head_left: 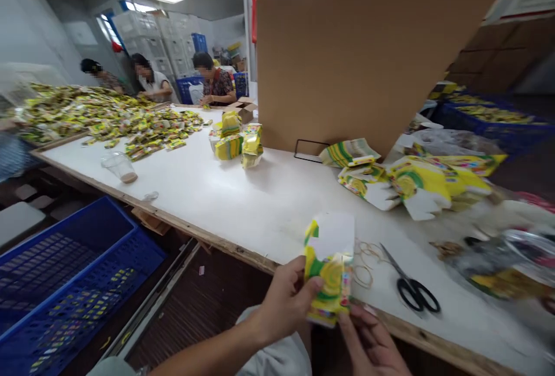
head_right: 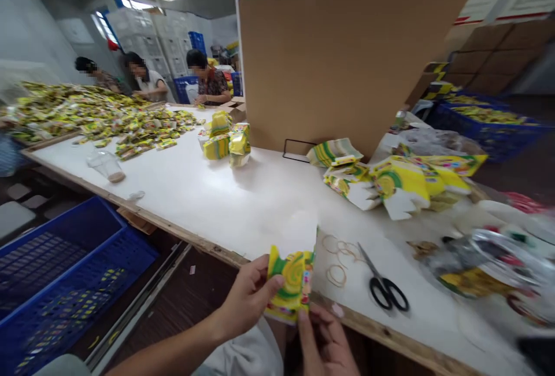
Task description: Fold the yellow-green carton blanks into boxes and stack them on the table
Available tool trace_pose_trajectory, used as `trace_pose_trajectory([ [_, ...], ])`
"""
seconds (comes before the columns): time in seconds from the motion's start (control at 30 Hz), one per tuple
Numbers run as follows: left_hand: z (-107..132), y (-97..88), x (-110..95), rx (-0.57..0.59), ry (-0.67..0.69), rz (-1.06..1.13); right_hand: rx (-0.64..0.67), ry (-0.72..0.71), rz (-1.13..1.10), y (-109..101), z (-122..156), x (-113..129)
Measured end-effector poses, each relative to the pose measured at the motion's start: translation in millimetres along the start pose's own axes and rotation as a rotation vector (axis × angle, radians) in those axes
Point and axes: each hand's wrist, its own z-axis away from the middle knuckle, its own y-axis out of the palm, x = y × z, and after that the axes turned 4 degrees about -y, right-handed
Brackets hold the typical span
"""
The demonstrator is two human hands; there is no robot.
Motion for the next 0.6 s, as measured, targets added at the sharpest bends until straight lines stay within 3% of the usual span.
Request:
trace_pose_trajectory([
  [0.13,12.7,-1.4,-5.4,0.049,-0.051,-0.128,-0.012,-0.379,0.353,-1.7,10.6,31.6],
  [0.23,16.9,-7.7,-10.0,0.180,-0.033,-0.256,0.126,-0.569,0.456,-3.4,6.6,49.9],
  [0.3,17.9,-10.7,-12.0,0.224,-0.017,-0.316,0.202,-0.571,0.450,-4.2,5.1,54.3],
  [0.5,18.6,-11.8,-11.7,0.206,-0.060,-0.313,0.210,-0.423,0.397,-5.4,8.2,53.0],
  [0.6,17.6,-11.5,-13.4,0.213,-0.075,-0.287,0.212,-0.464,0.444,-7.5,6.6,55.2],
])
